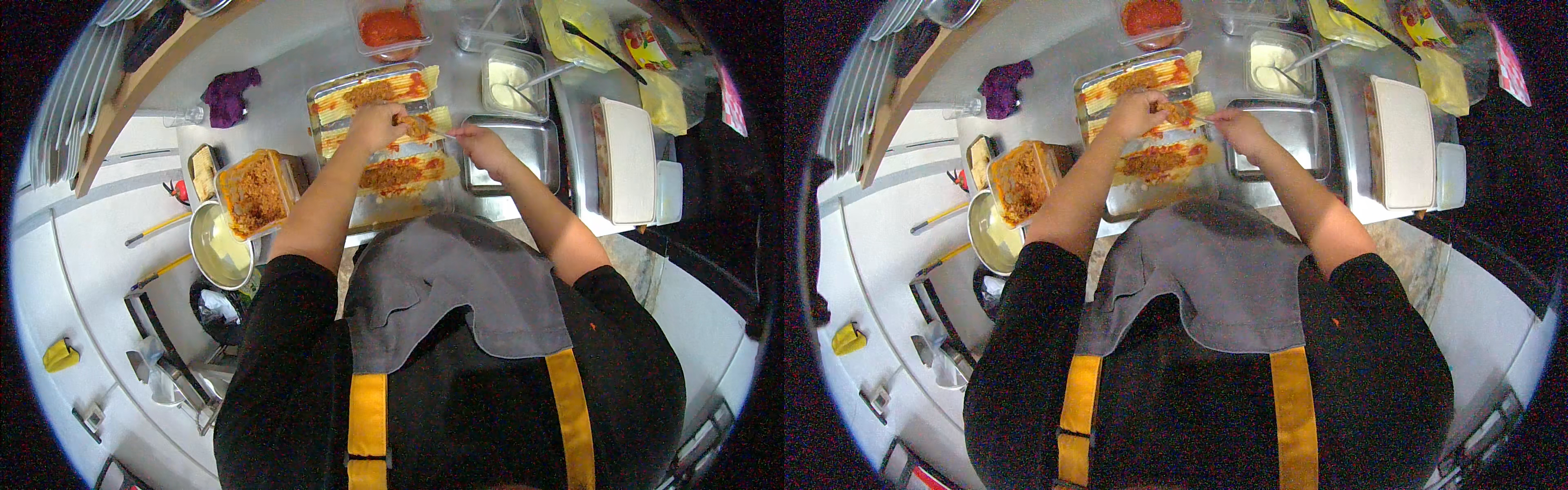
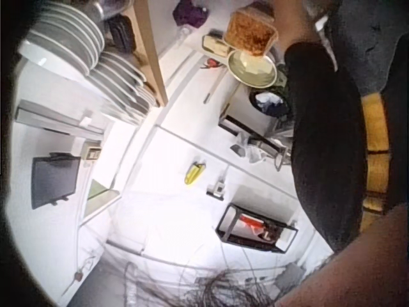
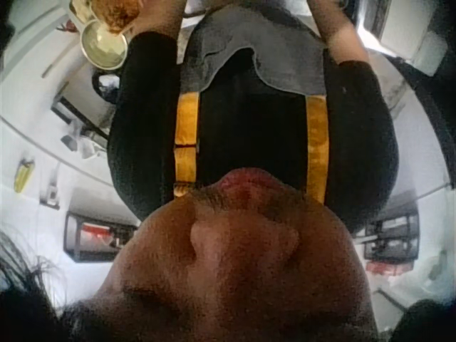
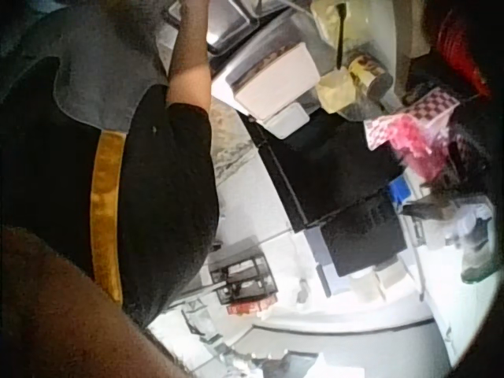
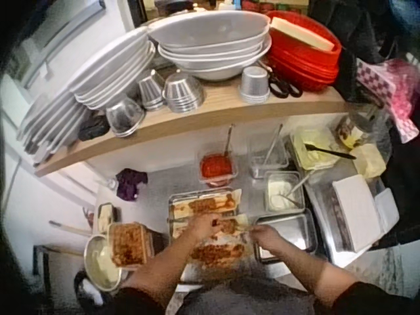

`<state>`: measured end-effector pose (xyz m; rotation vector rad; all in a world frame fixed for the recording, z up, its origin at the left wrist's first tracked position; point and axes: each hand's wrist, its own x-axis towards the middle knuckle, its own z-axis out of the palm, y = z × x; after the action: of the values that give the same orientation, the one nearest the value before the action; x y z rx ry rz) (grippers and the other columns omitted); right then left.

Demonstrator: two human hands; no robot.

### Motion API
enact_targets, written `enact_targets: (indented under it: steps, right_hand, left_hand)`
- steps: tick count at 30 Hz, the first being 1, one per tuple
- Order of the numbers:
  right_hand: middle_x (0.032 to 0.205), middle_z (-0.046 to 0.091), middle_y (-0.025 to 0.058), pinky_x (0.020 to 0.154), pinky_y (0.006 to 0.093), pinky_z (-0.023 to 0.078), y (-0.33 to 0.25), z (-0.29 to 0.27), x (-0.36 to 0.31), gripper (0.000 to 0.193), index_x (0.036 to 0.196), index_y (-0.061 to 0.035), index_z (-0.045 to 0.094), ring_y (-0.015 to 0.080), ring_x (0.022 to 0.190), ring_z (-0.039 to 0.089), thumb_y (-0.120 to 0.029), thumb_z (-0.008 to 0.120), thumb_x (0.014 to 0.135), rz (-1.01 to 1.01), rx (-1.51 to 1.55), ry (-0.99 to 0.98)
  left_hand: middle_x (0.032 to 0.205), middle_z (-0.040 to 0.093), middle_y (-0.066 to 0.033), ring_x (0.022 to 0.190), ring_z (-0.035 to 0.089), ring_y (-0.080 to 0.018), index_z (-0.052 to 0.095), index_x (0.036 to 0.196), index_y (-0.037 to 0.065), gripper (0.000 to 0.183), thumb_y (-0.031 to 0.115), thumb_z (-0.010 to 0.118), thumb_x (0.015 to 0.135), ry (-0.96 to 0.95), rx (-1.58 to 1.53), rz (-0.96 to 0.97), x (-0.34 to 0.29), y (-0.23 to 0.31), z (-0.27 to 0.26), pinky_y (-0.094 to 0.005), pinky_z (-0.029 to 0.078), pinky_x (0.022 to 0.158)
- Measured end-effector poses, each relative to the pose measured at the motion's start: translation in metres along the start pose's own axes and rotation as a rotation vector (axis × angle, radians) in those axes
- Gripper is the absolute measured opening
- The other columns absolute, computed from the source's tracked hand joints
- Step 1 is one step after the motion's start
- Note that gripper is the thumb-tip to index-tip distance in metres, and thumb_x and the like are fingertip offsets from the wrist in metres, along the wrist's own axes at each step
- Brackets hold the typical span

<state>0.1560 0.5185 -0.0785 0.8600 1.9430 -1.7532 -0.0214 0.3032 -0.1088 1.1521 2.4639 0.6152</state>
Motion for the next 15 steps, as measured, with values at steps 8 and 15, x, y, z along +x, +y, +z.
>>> enact_targets:
  steps: [8,15]
  right_hand:
    - [0.109,0.074,0.0147,0.089,0.0378,0.052,0.000,-0.009,0.005,0.029,0.118,-0.0093,0.074,0.0277,0.098,0.068,-0.022,0.058,0.097,0.006,-0.231,0.057]
    - [0.114,0.071,0.0189,0.095,0.0408,0.051,0.012,-0.017,0.008,0.032,0.117,-0.0070,0.074,0.0356,0.108,0.067,-0.023,0.055,0.097,-0.130,-0.358,0.079]
  left_hand:
    - [0.104,0.075,-0.0135,0.101,0.070,-0.0325,0.073,0.108,0.016,0.031,0.033,0.074,0.083,-0.091,0.118,-0.151,0.000,0.000,0.005,-0.0470,0.053,0.090]
    - [0.109,0.072,-0.0139,0.107,0.066,-0.0340,0.073,0.113,0.016,0.038,0.039,0.077,0.083,-0.071,0.213,-0.036,-0.009,-0.002,0.011,-0.0476,0.048,0.098]
